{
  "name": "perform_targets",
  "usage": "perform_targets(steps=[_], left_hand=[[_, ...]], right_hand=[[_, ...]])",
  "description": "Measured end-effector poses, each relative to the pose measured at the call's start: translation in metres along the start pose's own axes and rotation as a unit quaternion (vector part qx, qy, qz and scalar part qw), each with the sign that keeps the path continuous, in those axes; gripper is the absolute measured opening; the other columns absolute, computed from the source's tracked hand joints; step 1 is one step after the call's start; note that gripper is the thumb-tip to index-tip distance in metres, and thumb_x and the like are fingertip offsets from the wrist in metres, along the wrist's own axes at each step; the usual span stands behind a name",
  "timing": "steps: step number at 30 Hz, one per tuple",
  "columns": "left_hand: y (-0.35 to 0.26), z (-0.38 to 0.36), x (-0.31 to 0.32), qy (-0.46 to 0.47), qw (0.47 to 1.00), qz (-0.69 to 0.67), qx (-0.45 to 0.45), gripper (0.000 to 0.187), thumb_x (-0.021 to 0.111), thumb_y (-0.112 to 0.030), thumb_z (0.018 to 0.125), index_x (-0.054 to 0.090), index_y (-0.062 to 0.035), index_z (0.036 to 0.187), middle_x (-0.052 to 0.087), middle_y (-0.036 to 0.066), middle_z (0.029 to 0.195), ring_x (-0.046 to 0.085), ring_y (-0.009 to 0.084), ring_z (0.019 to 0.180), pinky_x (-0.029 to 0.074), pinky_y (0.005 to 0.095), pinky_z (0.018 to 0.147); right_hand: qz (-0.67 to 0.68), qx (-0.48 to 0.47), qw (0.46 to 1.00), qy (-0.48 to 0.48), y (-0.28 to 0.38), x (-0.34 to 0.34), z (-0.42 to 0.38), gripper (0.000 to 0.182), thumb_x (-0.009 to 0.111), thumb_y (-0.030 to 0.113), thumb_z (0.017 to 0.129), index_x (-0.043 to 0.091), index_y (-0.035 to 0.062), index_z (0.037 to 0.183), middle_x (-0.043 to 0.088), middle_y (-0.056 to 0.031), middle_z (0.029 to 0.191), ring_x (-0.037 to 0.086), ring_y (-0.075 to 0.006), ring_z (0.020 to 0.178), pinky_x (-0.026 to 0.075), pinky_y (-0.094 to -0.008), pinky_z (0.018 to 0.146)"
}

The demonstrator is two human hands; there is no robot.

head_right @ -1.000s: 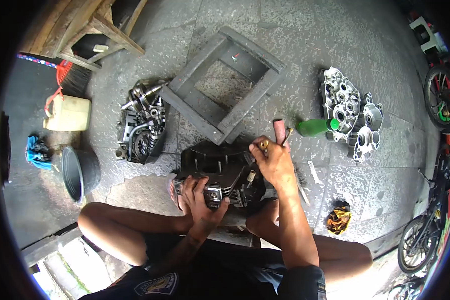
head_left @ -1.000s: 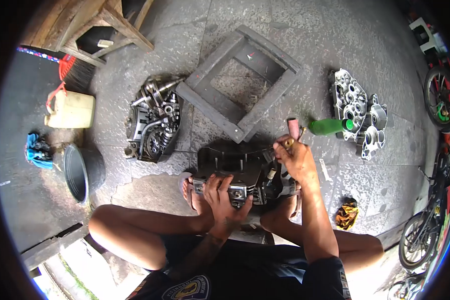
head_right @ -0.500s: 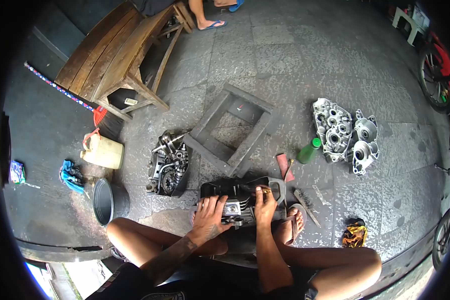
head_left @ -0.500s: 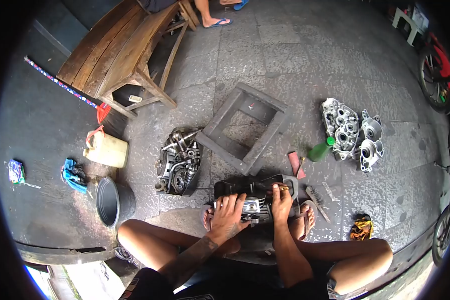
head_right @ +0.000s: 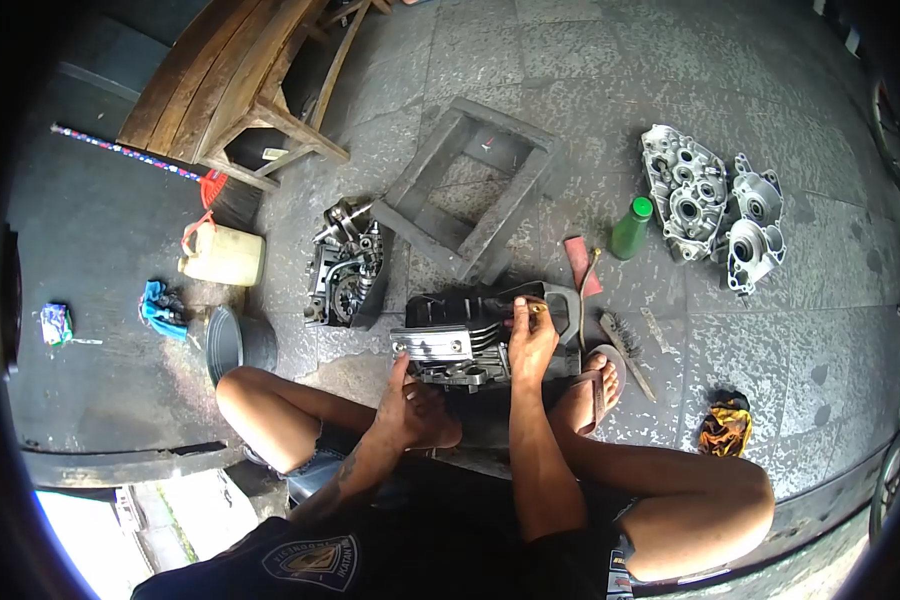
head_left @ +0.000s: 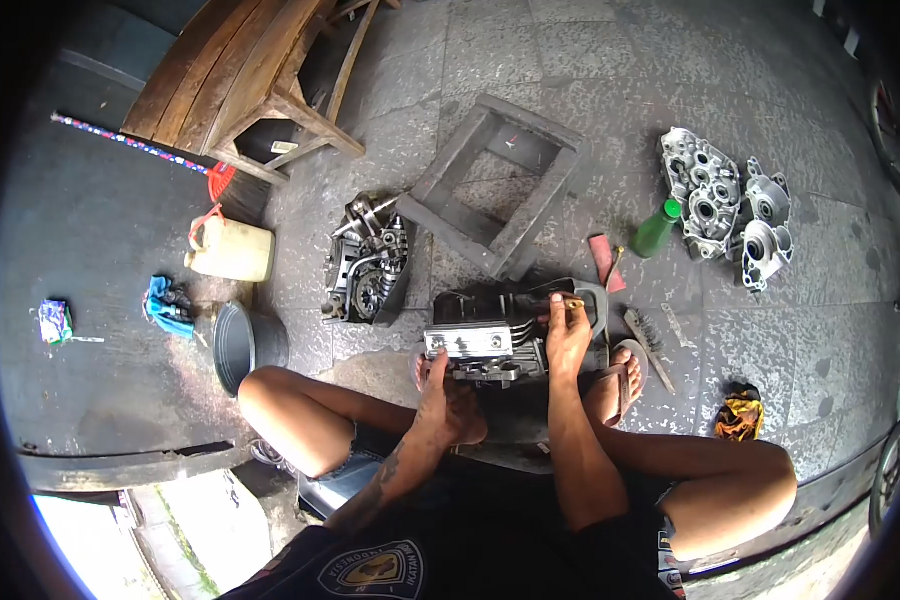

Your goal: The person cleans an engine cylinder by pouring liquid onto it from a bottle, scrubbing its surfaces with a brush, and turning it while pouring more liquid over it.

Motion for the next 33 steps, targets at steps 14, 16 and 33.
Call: perform_targets(steps=[14,16,33], left_hand=[[-0.045,0.018,0.033,0.001,0.997,0.03,-0.068,0.073,0.057,-0.062,0.082,0.051,-0.011,0.133,0.054,0.021,0.133,0.055,0.0492,0.114,0.037,0.0768,0.091],[-0.044,0.011,0.031,0.019,0.996,0.039,-0.076,0.066,0.058,-0.056,0.082,0.052,-0.0109,0.13,0.056,0.02,0.13,0.057,0.0464,0.112,0.041,0.075,0.088],[-0.07,-0.058,0.012,0.052,0.993,0.024,0.103,0.068,0.07,-0.01,0.07,0.04,-0.0184,0.13,0.057,0.009,0.103,0.066,0.0274,0.086,0.06,0.0428,0.057]], right_hand=[[0.028,-0.066,0.997,0.0,0.036,0.013,-0.031,0.018,0.064,0.017,0.096,0.065,-0.0001,0.098,0.061,-0.003,0.071,0.055,-0.009,0.06,0.047,-0.0249,0.055],[0.021,-0.062,0.998,-0.011,0.038,0.006,-0.036,0.015,0.063,0.015,0.096,0.066,0.0006,0.097,0.062,-0.0028,0.072,0.053,-0.0077,0.059,0.045,-0.0239,0.054],[0.098,0.011,0.988,-0.12,0.05,-0.046,-0.02,0.028,0.062,0.028,0.098,0.063,0.0004,0.093,0.064,-0.0039,0.069,0.061,-0.0107,0.054,0.049,-0.0233,0.048]])
Point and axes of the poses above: each hand's wrist, its own z-axis towards the middle knuckle, its own x-axis out of the palm, y = z × x, the point moved 6 cm from there along z, towards the middle knuckle
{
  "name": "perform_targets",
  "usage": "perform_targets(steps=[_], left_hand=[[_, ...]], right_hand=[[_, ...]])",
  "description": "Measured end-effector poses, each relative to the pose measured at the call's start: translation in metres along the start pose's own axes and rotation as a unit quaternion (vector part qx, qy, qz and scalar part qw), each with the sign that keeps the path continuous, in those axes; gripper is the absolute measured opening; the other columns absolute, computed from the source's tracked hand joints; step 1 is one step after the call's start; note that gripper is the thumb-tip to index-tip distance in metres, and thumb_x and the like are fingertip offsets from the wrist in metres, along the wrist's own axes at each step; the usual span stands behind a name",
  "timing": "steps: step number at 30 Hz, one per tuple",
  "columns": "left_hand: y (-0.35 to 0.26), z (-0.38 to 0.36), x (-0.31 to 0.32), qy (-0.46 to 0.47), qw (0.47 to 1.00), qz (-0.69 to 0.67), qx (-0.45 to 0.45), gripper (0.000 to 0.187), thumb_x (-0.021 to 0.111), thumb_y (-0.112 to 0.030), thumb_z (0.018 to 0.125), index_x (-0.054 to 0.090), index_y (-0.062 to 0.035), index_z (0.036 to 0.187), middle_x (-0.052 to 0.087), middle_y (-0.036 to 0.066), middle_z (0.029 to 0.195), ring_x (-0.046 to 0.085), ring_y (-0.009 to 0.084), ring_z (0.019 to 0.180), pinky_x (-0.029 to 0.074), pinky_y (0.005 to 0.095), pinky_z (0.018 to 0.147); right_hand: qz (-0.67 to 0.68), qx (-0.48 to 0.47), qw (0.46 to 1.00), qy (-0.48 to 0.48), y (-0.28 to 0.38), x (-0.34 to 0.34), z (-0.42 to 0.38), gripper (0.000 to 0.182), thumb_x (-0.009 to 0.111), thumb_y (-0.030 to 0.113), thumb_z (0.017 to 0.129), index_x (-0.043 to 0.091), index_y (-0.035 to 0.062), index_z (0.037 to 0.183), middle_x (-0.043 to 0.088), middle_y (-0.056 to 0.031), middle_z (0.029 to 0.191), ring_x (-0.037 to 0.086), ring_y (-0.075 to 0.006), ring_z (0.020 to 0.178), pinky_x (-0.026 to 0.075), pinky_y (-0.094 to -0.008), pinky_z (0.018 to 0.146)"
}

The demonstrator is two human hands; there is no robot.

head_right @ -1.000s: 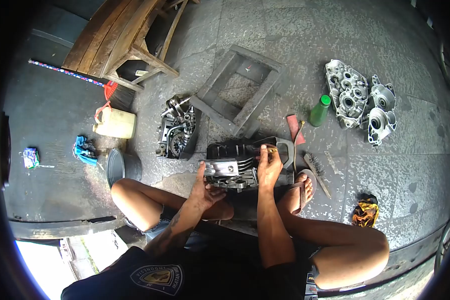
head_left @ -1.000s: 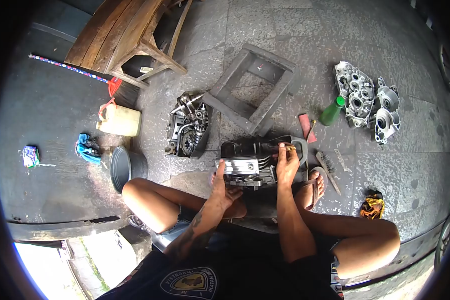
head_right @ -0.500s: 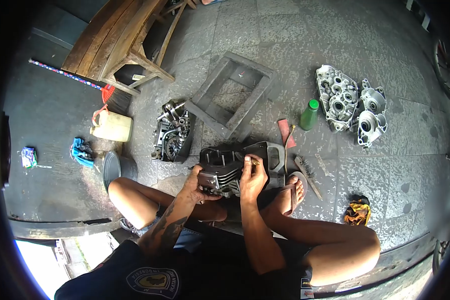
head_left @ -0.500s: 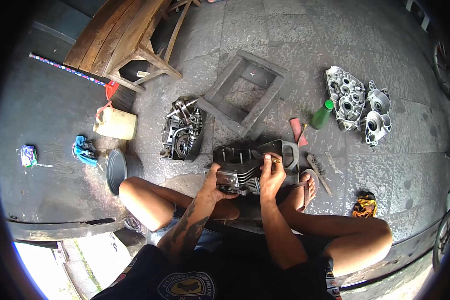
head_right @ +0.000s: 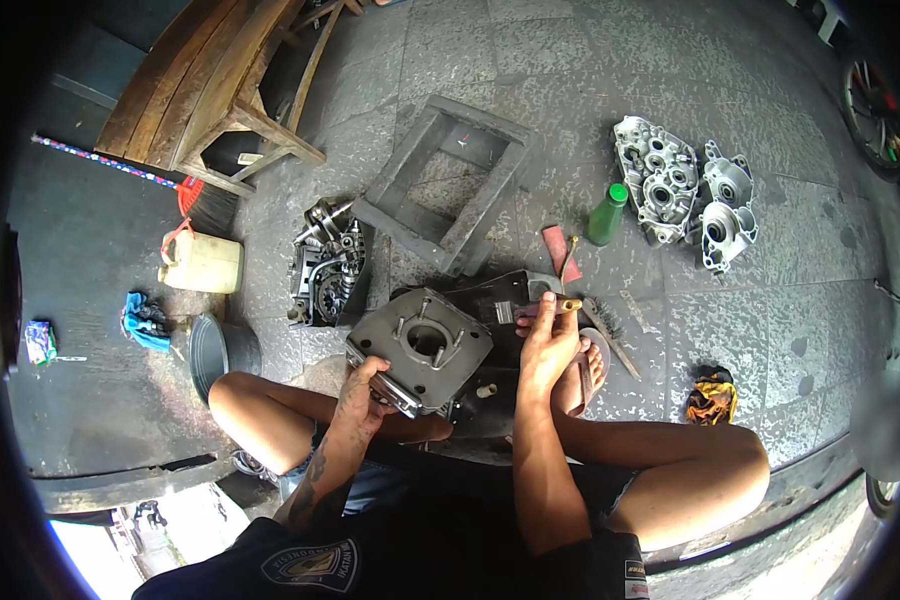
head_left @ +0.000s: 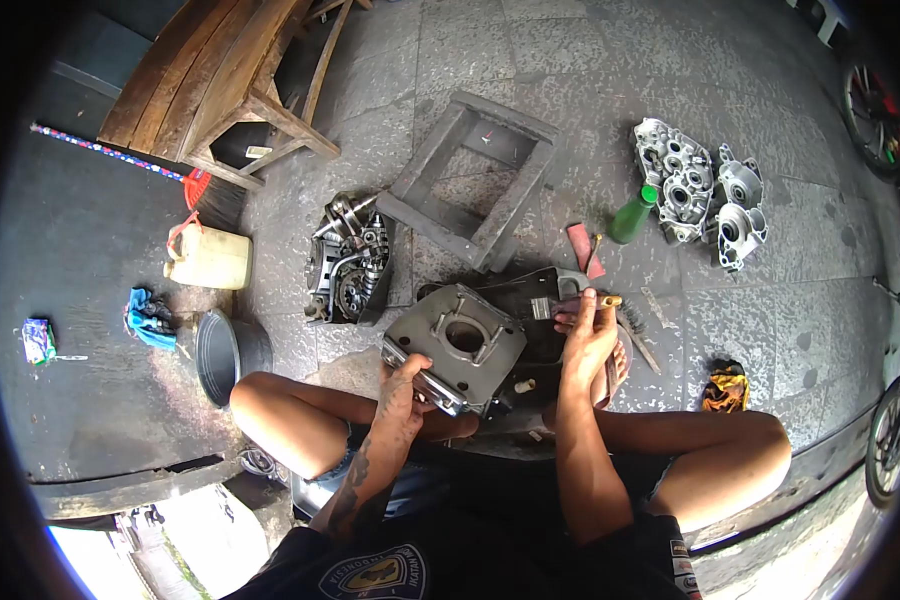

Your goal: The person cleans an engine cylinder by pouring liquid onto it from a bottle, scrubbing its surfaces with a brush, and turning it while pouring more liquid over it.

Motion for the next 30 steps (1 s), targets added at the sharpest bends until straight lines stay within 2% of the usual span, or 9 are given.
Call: perform_targets(steps=[5,7,8,11,13,18,23,26,30], left_hand=[[-0.024,-0.01,-0.005,-0.017,0.998,0.046,0.046,0.072,0.07,-0.01,0.069,0.039,-0.0166,0.134,0.056,0.01,0.109,0.064,0.0262,0.086,0.06,0.0438,0.06],[-0.032,-0.012,-0.007,-0.018,0.996,0.082,0.029,0.072,0.069,-0.009,0.069,0.04,-0.0162,0.135,0.055,0.009,0.11,0.063,0.0263,0.091,0.06,0.0443,0.064],[-0.035,-0.015,-0.004,-0.02,0.996,0.077,0.039,0.07,0.069,-0.01,0.069,0.042,-0.0159,0.133,0.056,0.008,0.109,0.061,0.0259,0.096,0.059,0.045,0.067],[-0.036,-0.007,-0.004,-0.018,0.995,0.082,0.044,0.069,0.069,-0.009,0.069,0.043,-0.0158,0.133,0.056,0.008,0.109,0.061,0.0256,0.095,0.058,0.0446,0.068],[-0.037,-0.004,-0.001,-0.014,0.994,0.094,0.044,0.07,0.07,-0.008,0.068,0.043,-0.0157,0.133,0.057,0.008,0.109,0.061,0.0255,0.094,0.058,0.0446,0.069],[-0.037,-0.004,0.013,-0.016,0.991,0.122,0.057,0.071,0.071,-0.002,0.065,0.044,-0.0099,0.131,0.058,0.01,0.111,0.06,0.0269,0.1,0.054,0.0432,0.077],[-0.038,-0.003,0.018,0.006,0.984,0.155,0.091,0.068,0.068,-0.004,0.067,0.045,-0.0078,0.13,0.056,0.01,0.11,0.061,0.0261,0.096,0.057,0.0391,0.071],[-0.038,-0.011,0.026,0.034,0.984,0.154,0.088,0.068,0.068,-0.004,0.067,0.045,-0.0072,0.131,0.056,0.01,0.109,0.061,0.025,0.094,0.056,0.0372,0.071],[-0.036,-0.007,0.024,0.033,0.984,0.142,0.098,0.067,0.069,-0.003,0.067,0.047,-0.0076,0.129,0.057,0.008,0.107,0.06,0.0227,0.092,0.056,0.0358,0.072]], right_hand=[[-0.296,-0.095,0.944,0.106,-0.03,0.018,0.004,0.022,0.067,0.023,0.093,0.066,0.0014,0.093,0.068,-0.0085,0.071,0.068,-0.0151,0.062,0.054,-0.0298,0.054],[-0.39,-0.126,0.897,0.166,-0.045,0.031,-0.001,0.017,0.069,0.021,0.089,0.068,0.0044,0.092,0.068,-0.0211,0.08,0.069,-0.0388,0.077,0.054,-0.0437,0.069],[-0.401,-0.077,0.895,0.181,-0.056,0.033,0.0,0.017,0.07,0.02,0.087,0.068,0.0048,0.094,0.069,-0.0214,0.084,0.067,-0.0414,0.084,0.053,-0.047,0.074],[-0.362,-0.046,0.913,0.184,-0.063,0.024,0.011,0.019,0.071,0.021,0.086,0.069,0.0046,0.094,0.07,-0.0199,0.083,0.068,-0.0401,0.083,0.054,-0.0464,0.072],[-0.274,0.045,0.949,0.151,-0.044,0.017,0.017,0.019,0.071,0.02,0.088,0.069,0.0031,0.095,0.071,-0.0147,0.074,0.072,-0.0241,0.067,0.054,-0.0354,0.064],[-0.213,-0.016,0.951,0.222,0.021,0.032,0.01,0.018,0.068,0.011,0.091,0.067,-0.0041,0.102,0.071,-0.0105,0.082,0.069,-0.0153,0.067,0.058,-0.0273,0.059],[-0.158,0.049,0.949,0.268,0.016,0.035,-0.001,0.018,0.069,0.017,0.09,0.069,0.0012,0.1,0.072,-0.0104,0.077,0.072,-0.0157,0.07,0.056,-0.0295,0.063],[-0.153,-0.007,0.95,0.272,0.021,0.059,-0.004,0.013,0.066,0.014,0.092,0.068,0.004,0.1,0.072,-0.0096,0.078,0.071,-0.0143,0.075,0.054,-0.0296,0.069],[-0.159,-0.093,0.945,0.27,0.024,0.088,0.002,0.015,0.067,0.017,0.091,0.067,0.0052,0.1,0.067,-0.0165,0.075,0.071,-0.0256,0.071,0.052,-0.0341,0.066]])
Point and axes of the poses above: each hand's wrist, its own z-axis towards the middle knuckle, its own x-axis out of the palm, y = z × x, the point moved 6 cm from there along z, towards the middle knuckle
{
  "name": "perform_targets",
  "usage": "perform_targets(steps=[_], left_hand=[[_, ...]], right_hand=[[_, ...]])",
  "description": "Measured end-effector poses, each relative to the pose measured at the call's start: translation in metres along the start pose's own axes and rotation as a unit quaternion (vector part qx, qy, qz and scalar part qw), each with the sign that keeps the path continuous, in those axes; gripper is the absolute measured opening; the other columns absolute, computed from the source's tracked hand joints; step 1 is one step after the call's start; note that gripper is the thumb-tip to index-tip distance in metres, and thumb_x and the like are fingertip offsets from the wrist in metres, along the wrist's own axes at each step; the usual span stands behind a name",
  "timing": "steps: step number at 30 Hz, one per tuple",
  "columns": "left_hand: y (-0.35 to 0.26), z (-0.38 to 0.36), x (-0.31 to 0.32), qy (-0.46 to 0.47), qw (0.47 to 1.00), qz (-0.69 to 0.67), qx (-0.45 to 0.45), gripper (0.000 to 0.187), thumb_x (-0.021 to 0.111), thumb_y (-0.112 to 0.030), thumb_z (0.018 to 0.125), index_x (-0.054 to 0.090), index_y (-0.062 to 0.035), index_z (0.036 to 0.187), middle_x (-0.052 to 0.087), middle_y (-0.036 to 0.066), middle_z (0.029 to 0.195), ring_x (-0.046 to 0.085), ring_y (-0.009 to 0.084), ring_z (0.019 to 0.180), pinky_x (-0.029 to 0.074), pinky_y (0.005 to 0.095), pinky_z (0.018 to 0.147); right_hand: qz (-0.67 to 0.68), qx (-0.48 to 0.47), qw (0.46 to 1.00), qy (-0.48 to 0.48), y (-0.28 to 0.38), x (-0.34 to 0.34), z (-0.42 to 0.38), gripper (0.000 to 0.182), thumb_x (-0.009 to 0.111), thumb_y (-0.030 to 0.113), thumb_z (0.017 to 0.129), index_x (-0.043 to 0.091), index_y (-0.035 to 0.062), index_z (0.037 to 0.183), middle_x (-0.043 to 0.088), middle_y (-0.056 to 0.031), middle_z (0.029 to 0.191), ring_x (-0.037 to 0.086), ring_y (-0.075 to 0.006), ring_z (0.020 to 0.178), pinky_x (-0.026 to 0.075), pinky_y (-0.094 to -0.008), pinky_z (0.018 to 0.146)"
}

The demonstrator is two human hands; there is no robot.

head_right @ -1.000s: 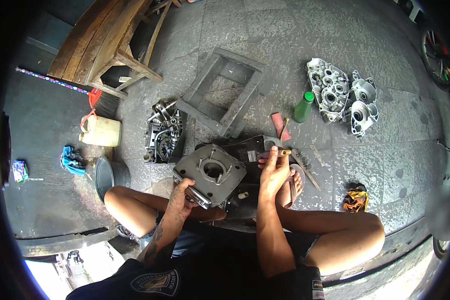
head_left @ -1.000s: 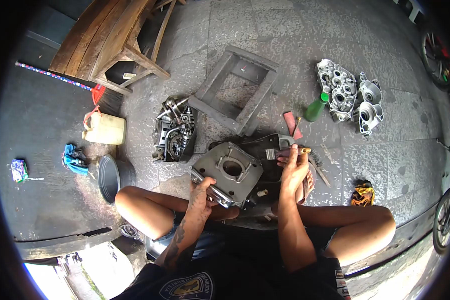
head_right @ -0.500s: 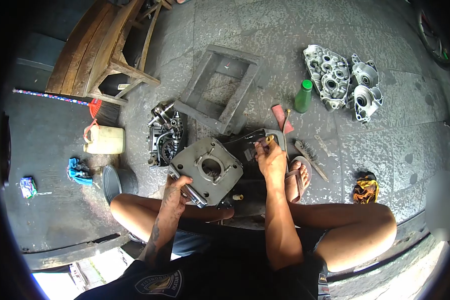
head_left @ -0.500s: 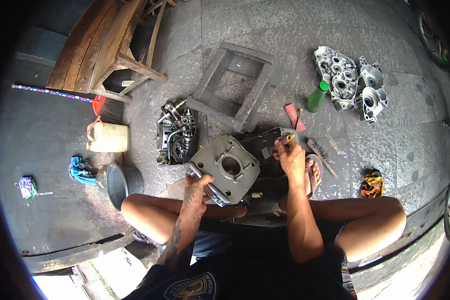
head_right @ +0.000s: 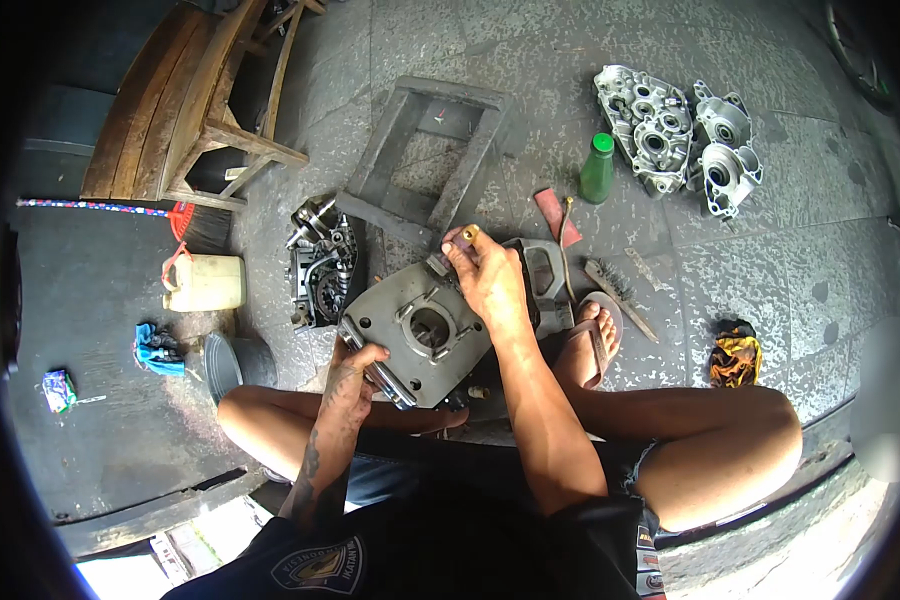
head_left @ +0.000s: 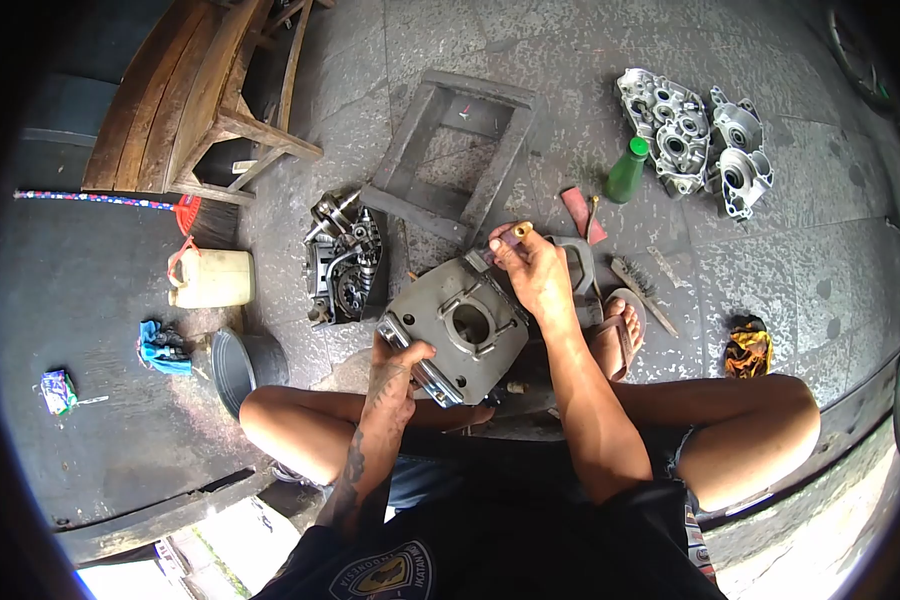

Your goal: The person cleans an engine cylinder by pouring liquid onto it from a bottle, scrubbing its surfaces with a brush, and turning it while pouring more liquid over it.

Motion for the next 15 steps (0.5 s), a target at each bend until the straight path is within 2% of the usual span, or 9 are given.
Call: perform_targets(steps=[1,2,5,6,7,8,9,12,15], left_hand=[[0.001,0.004,-0.002,-0.004,1.0,0.001,0.012,0.066,0.069,-0.003,0.067,0.047,-0.008,0.129,0.057,0.008,0.106,0.06,0.022,0.091,0.055,0.0353,0.072],[-0.002,0.0,0.001,-0.016,0.999,-0.037,-0.016,0.071,0.067,0.005,0.066,0.046,-0.0087,0.132,0.06,0.008,0.112,0.06,0.0233,0.1,0.054,0.0383,0.082],[0.004,0.009,-0.005,-0.033,0.998,-0.033,-0.046,0.07,0.07,0.0,0.065,0.047,-0.0099,0.13,0.059,0.008,0.107,0.061,0.0239,0.096,0.055,0.0374,0.072],[0.006,0.008,-0.011,-0.036,0.998,-0.031,-0.051,0.07,0.07,0.0,0.065,0.047,-0.0099,0.13,0.059,0.008,0.107,0.061,0.0239,0.096,0.055,0.0374,0.072],[0.006,0.011,-0.014,-0.039,0.997,-0.013,-0.061,0.069,0.071,-0.003,0.065,0.047,-0.0105,0.129,0.059,0.008,0.106,0.062,0.0234,0.092,0.055,0.0357,0.066],[0.007,0.013,-0.015,-0.042,0.997,0.003,-0.071,0.068,0.071,-0.006,0.065,0.047,-0.0112,0.128,0.059,0.007,0.104,0.063,0.0229,0.088,0.054,0.034,0.06],[0.008,0.012,-0.015,-0.042,0.996,0.004,-0.073,0.068,0.071,-0.006,0.065,0.047,-0.0112,0.128,0.059,0.007,0.104,0.063,0.0229,0.088,0.054,0.034,0.06],[0.001,0.012,-0.011,-0.044,0.998,-0.029,-0.02,0.062,0.068,-0.008,0.069,0.047,-0.0075,0.127,0.059,0.009,0.099,0.066,0.0233,0.076,0.06,0.0374,0.056],[0.0,0.012,-0.019,-0.049,0.998,0.016,-0.033,0.061,0.068,-0.009,0.069,0.047,-0.007,0.126,0.059,0.01,0.097,0.065,0.0222,0.073,0.059,0.036,0.054]], right_hand=[[0.002,-0.008,1.0,-0.004,0.001,0.0,0.001,0.015,0.067,0.017,0.091,0.067,0.0052,0.1,0.067,-0.0165,0.075,0.071,-0.0256,0.071,0.052,-0.0341,0.066],[-0.007,-0.007,1.0,-0.001,0.0,-0.002,-0.002,0.014,0.067,0.017,0.091,0.067,0.0056,0.1,0.067,-0.0165,0.075,0.07,-0.0271,0.071,0.052,-0.0351,0.066],[-0.052,-0.013,0.999,0.006,0.008,-0.01,-0.017,0.013,0.067,0.017,0.09,0.066,0.0069,0.098,0.067,-0.0171,0.076,0.07,-0.0316,0.072,0.052,-0.0384,0.067],[-0.079,0.02,0.996,0.022,0.006,-0.013,-0.024,0.012,0.067,0.017,0.09,0.066,0.0076,0.098,0.067,-0.0173,0.076,0.069,-0.033,0.072,0.052,-0.0393,0.067],[-0.107,0.048,0.992,0.035,0.004,-0.016,-0.027,0.012,0.068,0.017,0.089,0.066,0.0083,0.097,0.067,-0.0175,0.076,0.069,-0.0343,0.073,0.052,-0.0402,0.067],[-0.114,0.027,0.993,0.024,0.009,-0.022,-0.03,0.011,0.068,0.017,0.089,0.065,0.0085,0.095,0.066,-0.0173,0.075,0.068,-0.0358,0.073,0.051,-0.0417,0.067],[-0.152,0.05,0.986,0.041,0.01,-0.027,-0.032,0.013,0.069,0.018,0.088,0.065,0.0085,0.096,0.066,-0.017,0.075,0.068,-0.0365,0.074,0.052,-0.0419,0.067],[-0.197,0.063,0.977,0.05,0.001,-0.038,-0.029,0.015,0.07,0.019,0.087,0.067,0.0087,0.096,0.068,-0.0152,0.077,0.069,-0.0354,0.075,0.053,-0.0405,0.069],[-0.106,0.049,0.993,0.011,0.013,-0.03,-0.026,0.014,0.07,0.019,0.087,0.068,0.009,0.098,0.069,-0.0144,0.078,0.07,-0.0325,0.075,0.053,-0.0398,0.07]])
Point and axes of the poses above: each hand's wrist, its own z-axis towards the middle knuckle, its own x-axis out of the palm, y = z × x, the point moved 6 cm from there along z, towards the middle knuckle
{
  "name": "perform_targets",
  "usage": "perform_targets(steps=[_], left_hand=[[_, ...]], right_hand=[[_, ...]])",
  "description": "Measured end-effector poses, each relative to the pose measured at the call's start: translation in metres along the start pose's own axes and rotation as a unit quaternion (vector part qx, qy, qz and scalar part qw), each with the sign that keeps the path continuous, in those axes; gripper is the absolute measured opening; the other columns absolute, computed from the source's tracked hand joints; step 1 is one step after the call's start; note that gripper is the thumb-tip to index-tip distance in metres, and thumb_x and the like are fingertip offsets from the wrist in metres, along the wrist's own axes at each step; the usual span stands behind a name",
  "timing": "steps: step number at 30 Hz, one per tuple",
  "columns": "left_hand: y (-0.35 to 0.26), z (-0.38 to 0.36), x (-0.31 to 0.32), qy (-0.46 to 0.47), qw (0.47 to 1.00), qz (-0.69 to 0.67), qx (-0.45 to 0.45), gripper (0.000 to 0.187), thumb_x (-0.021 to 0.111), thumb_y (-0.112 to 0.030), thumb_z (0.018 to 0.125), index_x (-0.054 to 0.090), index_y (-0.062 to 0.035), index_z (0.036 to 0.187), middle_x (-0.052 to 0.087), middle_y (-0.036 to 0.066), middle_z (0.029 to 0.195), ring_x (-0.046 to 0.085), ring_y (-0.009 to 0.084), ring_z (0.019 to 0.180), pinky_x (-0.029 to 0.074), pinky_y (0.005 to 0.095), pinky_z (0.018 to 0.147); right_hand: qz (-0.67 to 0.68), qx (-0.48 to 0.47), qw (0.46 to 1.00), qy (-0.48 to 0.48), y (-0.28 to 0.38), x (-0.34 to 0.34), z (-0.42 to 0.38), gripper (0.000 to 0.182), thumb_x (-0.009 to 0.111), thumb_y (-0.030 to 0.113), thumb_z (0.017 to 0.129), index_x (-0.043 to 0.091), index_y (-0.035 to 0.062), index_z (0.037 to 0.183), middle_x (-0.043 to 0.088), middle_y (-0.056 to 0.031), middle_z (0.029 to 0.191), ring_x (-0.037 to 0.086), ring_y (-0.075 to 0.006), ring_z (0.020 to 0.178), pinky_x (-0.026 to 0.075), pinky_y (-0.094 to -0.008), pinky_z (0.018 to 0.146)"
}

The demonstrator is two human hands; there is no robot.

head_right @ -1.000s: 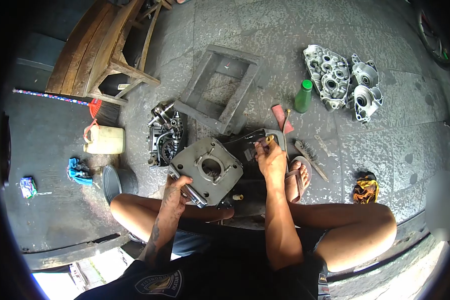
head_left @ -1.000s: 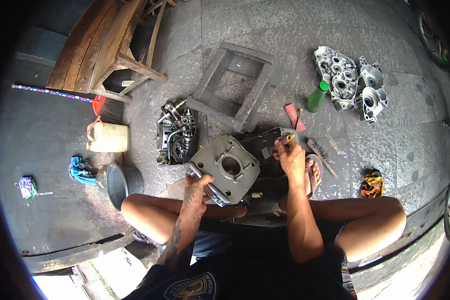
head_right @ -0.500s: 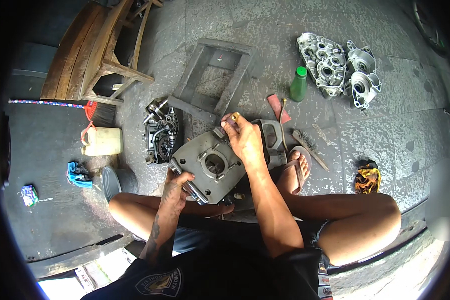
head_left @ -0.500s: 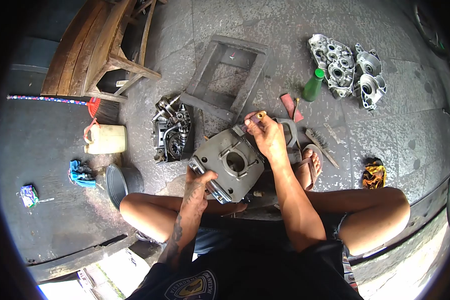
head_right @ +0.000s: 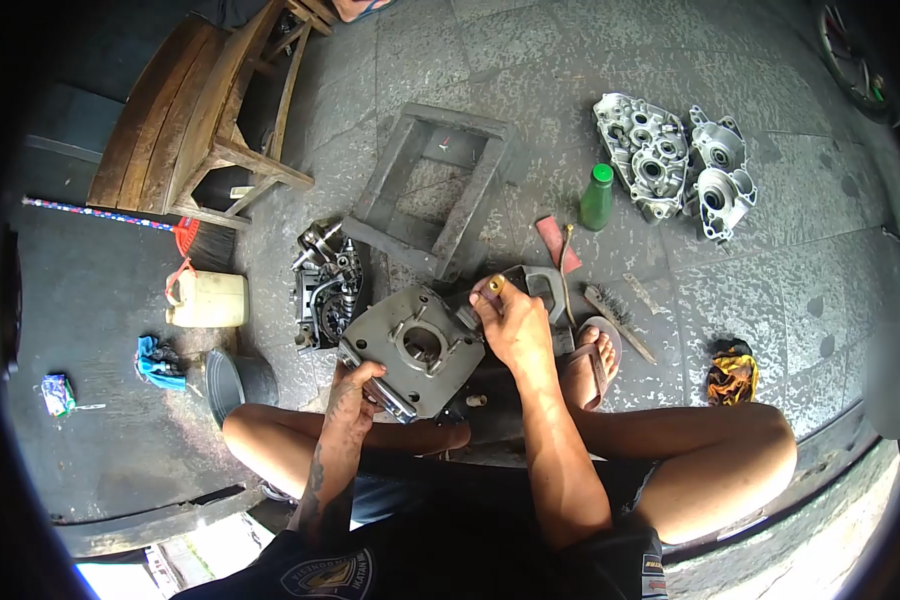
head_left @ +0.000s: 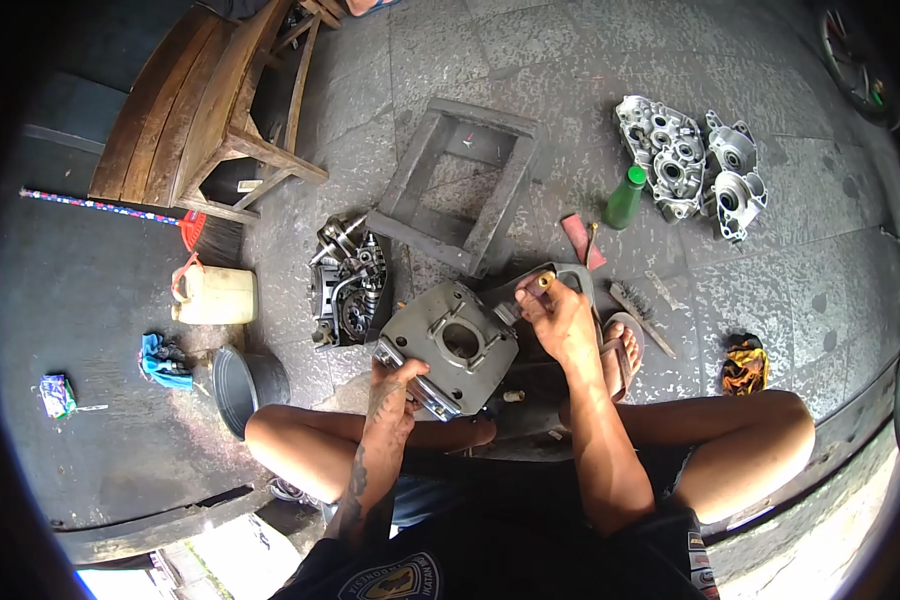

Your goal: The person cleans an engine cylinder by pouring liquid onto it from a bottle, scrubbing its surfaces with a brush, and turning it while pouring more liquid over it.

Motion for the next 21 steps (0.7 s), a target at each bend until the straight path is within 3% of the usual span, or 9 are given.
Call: perform_targets(steps=[2,3,5,9,14,17,21], left_hand=[[0.008,0.003,-0.005,0.021,0.999,0.0,-0.028,0.068,0.07,-0.006,0.066,0.046,-0.0134,0.129,0.059,0.008,0.103,0.063,0.0225,0.085,0.054,0.0343,0.057],[0.006,-0.001,0.003,0.02,0.998,-0.063,-0.019,0.068,0.07,-0.005,0.066,0.046,-0.0138,0.129,0.059,0.007,0.102,0.063,0.0218,0.083,0.054,0.033,0.057],[0.003,-0.005,0.004,0.022,0.999,-0.042,0.0,0.062,0.068,-0.007,0.068,0.048,-0.0096,0.127,0.06,0.008,0.1,0.065,0.0223,0.08,0.057,0.0345,0.056],[0.005,0.004,-0.005,0.045,0.999,0.0,-0.013,0.055,0.066,-0.007,0.07,0.051,-0.0038,0.123,0.061,0.011,0.101,0.067,0.0251,0.081,0.062,0.0393,0.061],[0.011,0.01,-0.005,0.034,0.999,-0.016,0.007,0.055,0.066,-0.009,0.07,0.052,-0.0028,0.123,0.062,0.012,0.101,0.067,0.0268,0.083,0.062,0.0411,0.062],[0.017,0.013,-0.013,0.02,0.997,0.039,-0.061,0.059,0.066,-0.011,0.07,0.05,-0.0052,0.127,0.062,0.011,0.105,0.067,0.027,0.084,0.062,0.0432,0.062],[0.012,0.008,-0.005,0.04,0.998,-0.041,0.013,0.06,0.065,-0.012,0.072,0.049,-0.0074,0.129,0.061,0.011,0.107,0.067,0.0273,0.085,0.062,0.0442,0.063]], right_hand=[[0.076,-0.056,0.995,-0.015,0.019,0.012,0.006,0.013,0.068,0.016,0.089,0.068,0.0063,0.099,0.069,-0.0118,0.076,0.071,-0.0217,0.072,0.052,-0.0333,0.068],[0.112,-0.057,0.992,0.002,0.019,0.022,0.011,0.013,0.068,0.015,0.09,0.067,0.0058,0.099,0.069,-0.0115,0.076,0.069,-0.0185,0.071,0.051,-0.0319,0.067],[0.129,-0.053,0.989,0.041,0.013,0.037,0.021,0.014,0.067,0.015,0.092,0.067,0.0047,0.101,0.068,-0.0113,0.077,0.064,-0.0124,0.069,0.05,-0.0298,0.067],[0.161,-0.035,0.985,0.045,-0.021,0.028,0.015,0.013,0.068,0.012,0.09,0.066,0.0019,0.099,0.069,-0.0093,0.076,0.066,-0.0124,0.071,0.052,-0.0288,0.069],[0.189,0.095,0.977,0.02,-0.063,-0.005,-0.007,0.012,0.067,0.01,0.09,0.067,0.001,0.098,0.07,-0.0082,0.077,0.068,-0.014,0.069,0.057,-0.0283,0.066],[0.055,0.072,0.993,0.069,-0.054,-0.02,-0.01,0.011,0.067,0.009,0.09,0.067,0.0009,0.097,0.07,-0.008,0.078,0.068,-0.0152,0.066,0.056,-0.0294,0.064],[0.227,0.11,0.967,0.02,-0.044,-0.02,-0.009,0.016,0.066,0.009,0.092,0.065,-0.0051,0.098,0.069,-0.0104,0.079,0.07,-0.017,0.071,0.061,-0.0284,0.063]])
Point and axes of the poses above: each hand's wrist, its own z-axis towards the middle knuckle, its own x-axis out of the palm, y = z × x, the point moved 6 cm from there along z, towards the middle knuckle
